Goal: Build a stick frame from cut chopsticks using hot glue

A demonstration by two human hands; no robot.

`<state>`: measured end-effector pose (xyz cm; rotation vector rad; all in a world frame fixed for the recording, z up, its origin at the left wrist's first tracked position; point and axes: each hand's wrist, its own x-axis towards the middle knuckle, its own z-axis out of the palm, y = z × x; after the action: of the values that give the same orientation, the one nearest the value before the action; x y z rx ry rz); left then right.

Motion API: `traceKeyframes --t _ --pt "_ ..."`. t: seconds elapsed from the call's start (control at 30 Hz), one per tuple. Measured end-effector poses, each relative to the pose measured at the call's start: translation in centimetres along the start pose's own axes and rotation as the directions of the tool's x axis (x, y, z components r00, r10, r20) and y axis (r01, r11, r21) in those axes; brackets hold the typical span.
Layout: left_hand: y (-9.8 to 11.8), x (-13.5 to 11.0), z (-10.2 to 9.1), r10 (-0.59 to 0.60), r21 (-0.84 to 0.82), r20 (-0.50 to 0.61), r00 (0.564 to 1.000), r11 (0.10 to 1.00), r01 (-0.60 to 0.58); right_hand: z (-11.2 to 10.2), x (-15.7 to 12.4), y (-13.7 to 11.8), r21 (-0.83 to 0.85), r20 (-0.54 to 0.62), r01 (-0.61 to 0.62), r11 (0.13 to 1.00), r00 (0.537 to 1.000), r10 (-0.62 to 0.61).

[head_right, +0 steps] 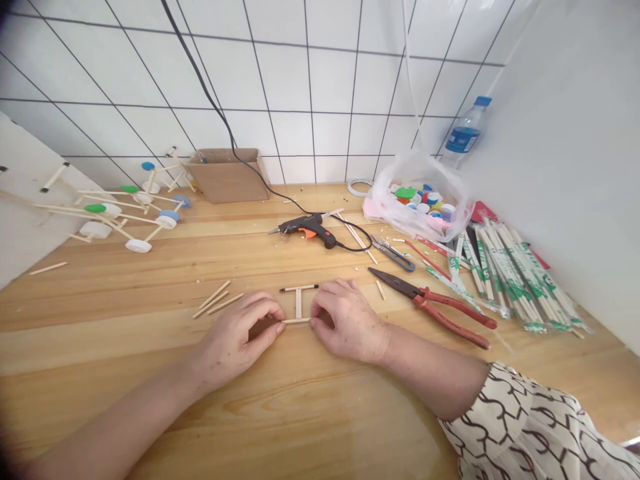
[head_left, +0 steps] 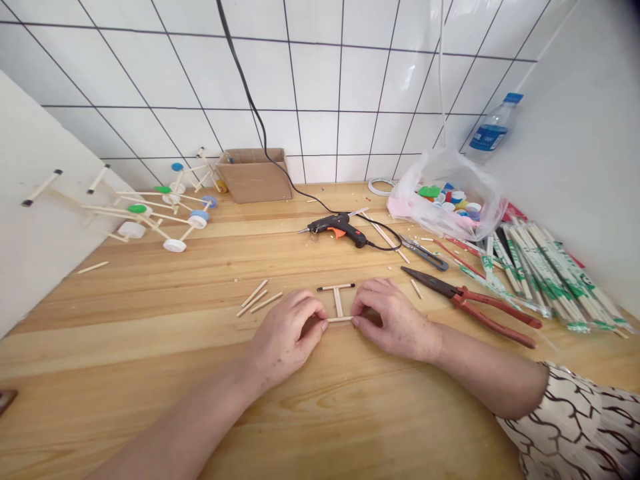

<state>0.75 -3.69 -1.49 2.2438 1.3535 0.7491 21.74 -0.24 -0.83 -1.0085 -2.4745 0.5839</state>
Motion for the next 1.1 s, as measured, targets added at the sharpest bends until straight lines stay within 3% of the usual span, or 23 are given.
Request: traceKeyframes --t 1.1 --pt "-0.06 0.08 0.09 0.014 0.016 0.002 1.000 1.000 -0.014 0.14 -0.01 0.12 -0.003 -0.004 0.003 1.000 1.000 -0.003"
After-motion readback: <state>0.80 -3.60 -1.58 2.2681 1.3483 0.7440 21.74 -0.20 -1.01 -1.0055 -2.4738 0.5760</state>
